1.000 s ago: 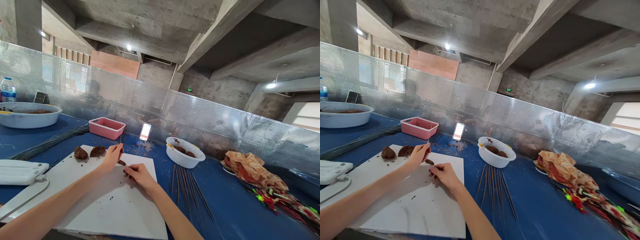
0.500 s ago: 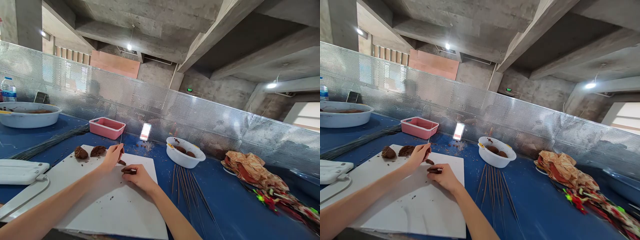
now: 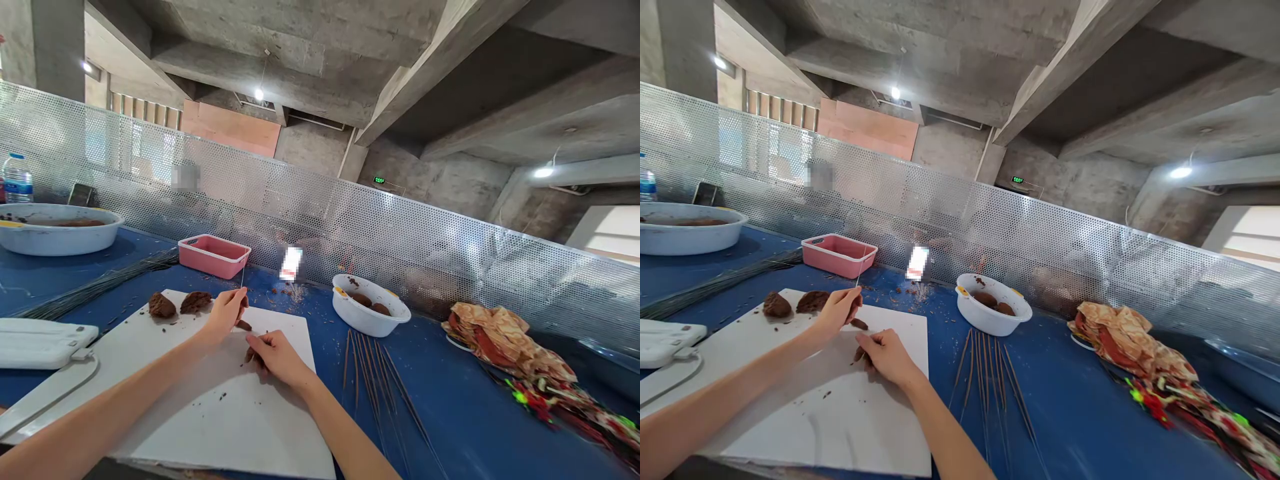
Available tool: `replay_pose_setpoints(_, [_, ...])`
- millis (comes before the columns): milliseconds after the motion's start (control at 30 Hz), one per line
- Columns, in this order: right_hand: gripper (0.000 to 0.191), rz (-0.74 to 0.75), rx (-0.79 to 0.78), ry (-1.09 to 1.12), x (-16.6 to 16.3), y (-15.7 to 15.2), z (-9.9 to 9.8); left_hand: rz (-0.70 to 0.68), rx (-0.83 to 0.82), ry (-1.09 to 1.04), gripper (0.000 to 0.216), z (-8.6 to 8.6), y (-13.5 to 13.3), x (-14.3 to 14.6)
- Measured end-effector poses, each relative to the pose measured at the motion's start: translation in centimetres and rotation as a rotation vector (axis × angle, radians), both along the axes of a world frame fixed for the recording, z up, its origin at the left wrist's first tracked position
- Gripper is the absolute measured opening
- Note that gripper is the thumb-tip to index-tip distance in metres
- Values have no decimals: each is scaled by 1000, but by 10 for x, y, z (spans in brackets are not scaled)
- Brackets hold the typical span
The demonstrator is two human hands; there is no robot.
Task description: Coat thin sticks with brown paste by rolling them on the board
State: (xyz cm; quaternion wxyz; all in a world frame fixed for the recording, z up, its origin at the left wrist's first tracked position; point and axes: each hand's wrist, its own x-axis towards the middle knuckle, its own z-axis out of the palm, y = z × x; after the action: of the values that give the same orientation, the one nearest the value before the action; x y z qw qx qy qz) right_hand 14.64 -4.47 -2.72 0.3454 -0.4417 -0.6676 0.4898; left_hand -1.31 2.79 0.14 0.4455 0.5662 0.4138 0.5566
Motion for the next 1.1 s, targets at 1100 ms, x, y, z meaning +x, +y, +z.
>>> replay_pose_setpoints(1100, [29,-89,2,162,-4,-4,6,-20,-35,-3,41,6,-9,3])
